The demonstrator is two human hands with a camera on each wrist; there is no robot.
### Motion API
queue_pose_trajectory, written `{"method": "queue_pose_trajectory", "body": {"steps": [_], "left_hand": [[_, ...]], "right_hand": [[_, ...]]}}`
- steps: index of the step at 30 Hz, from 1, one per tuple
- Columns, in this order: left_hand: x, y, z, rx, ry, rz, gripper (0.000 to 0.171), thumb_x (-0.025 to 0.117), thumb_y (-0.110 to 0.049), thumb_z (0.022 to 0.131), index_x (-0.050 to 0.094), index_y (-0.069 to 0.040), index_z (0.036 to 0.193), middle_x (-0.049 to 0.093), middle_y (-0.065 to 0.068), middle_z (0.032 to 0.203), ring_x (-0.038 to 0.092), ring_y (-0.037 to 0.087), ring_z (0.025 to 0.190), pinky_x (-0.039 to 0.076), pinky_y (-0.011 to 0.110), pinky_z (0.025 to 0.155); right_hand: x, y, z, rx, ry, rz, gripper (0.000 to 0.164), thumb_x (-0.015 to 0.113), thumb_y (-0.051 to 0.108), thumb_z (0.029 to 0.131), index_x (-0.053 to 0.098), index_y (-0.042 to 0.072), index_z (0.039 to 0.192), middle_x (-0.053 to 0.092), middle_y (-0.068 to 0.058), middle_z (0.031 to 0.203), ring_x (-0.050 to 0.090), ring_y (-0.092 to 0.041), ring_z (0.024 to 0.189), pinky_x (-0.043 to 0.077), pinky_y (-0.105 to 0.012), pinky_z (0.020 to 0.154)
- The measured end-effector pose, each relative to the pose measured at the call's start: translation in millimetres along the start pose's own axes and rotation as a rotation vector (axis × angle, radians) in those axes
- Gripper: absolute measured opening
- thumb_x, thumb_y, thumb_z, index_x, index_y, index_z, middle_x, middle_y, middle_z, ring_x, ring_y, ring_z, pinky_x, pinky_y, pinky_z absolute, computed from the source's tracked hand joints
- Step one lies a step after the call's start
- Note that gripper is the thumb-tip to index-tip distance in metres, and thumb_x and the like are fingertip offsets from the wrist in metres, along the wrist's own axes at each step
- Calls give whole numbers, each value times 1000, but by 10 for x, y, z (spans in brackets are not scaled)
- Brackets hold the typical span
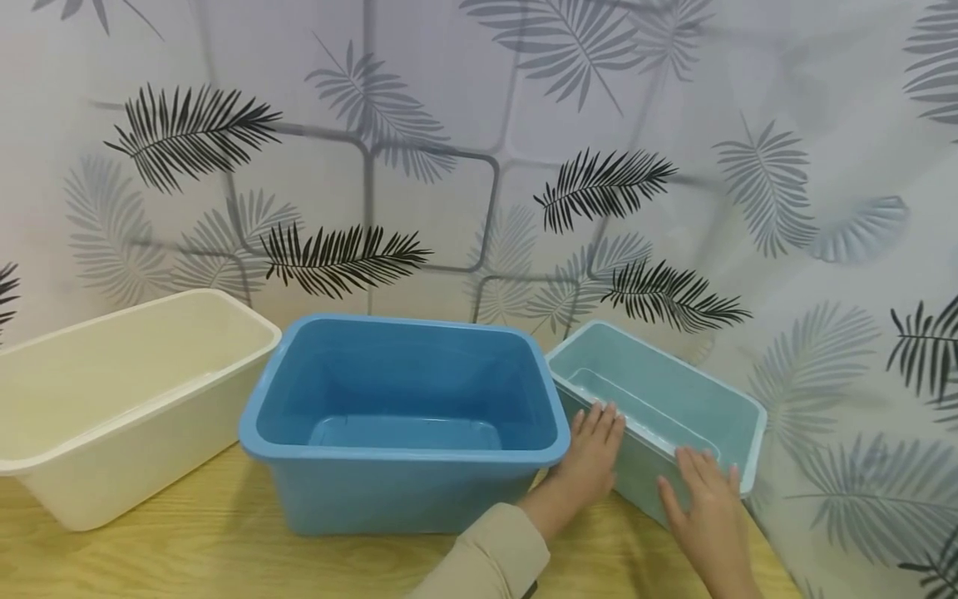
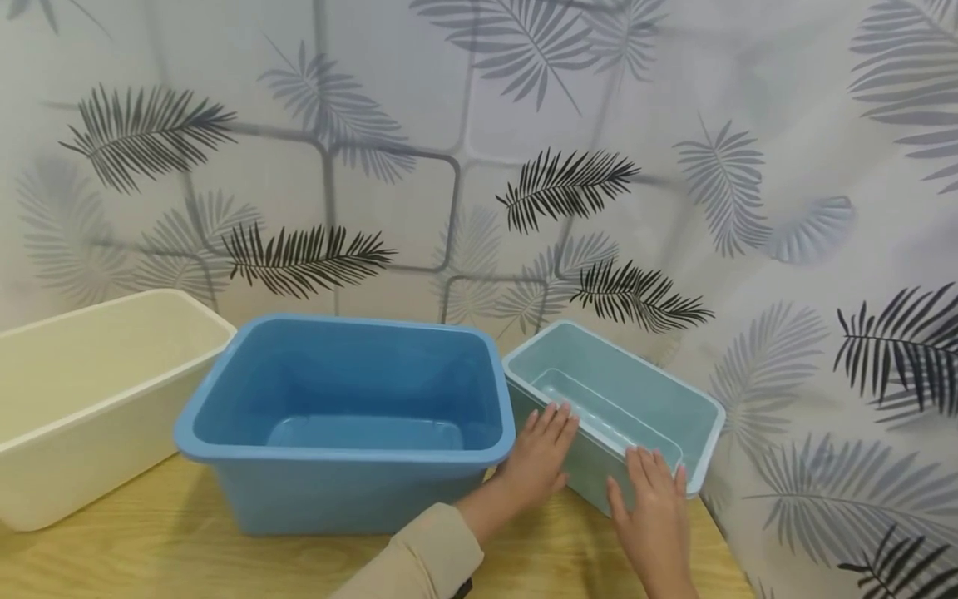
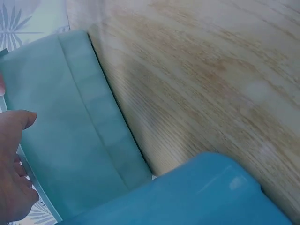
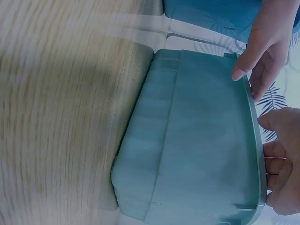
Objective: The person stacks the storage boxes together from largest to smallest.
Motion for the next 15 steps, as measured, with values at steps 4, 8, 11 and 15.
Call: {"method": "queue_pose_trajectory", "body": {"steps": [4,8,11,15], "left_hand": [[11,-46,-31,15,29,58,69,57,-47,88,30,-16,143,31,-1,150,29,14,139,29,29,111],[-16,-60,-54,15,33,62,66,54,-47,90,30,-16,143,30,0,151,29,15,140,29,31,111],[-19,13,-49,-38,64,61,68,54,-49,89,29,-18,144,27,3,152,27,18,140,29,31,111],[39,114,-43,-103,123,116,70,52,-53,89,25,-23,146,24,4,152,25,19,141,29,30,111]], "right_hand": [[-36,-26,-9,10,-17,-17,49,74,5,68,59,-14,110,58,-34,111,49,-57,105,25,-72,95],[-56,-77,-27,54,-15,-49,47,73,7,69,59,-13,110,58,-34,111,49,-57,106,29,-71,93],[-38,-113,-46,83,6,-52,47,71,9,72,58,-12,112,56,-35,114,47,-57,108,28,-70,95],[-27,-136,-58,99,21,-39,47,70,9,74,58,-12,113,55,-35,116,45,-56,111,26,-69,98]]}}
Point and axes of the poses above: each hand's wrist, its own z-axis towards the middle knuckle, its own x-axis out of the palm, y = z × x, the point moved 10 cm from there along z, towards the middle knuckle
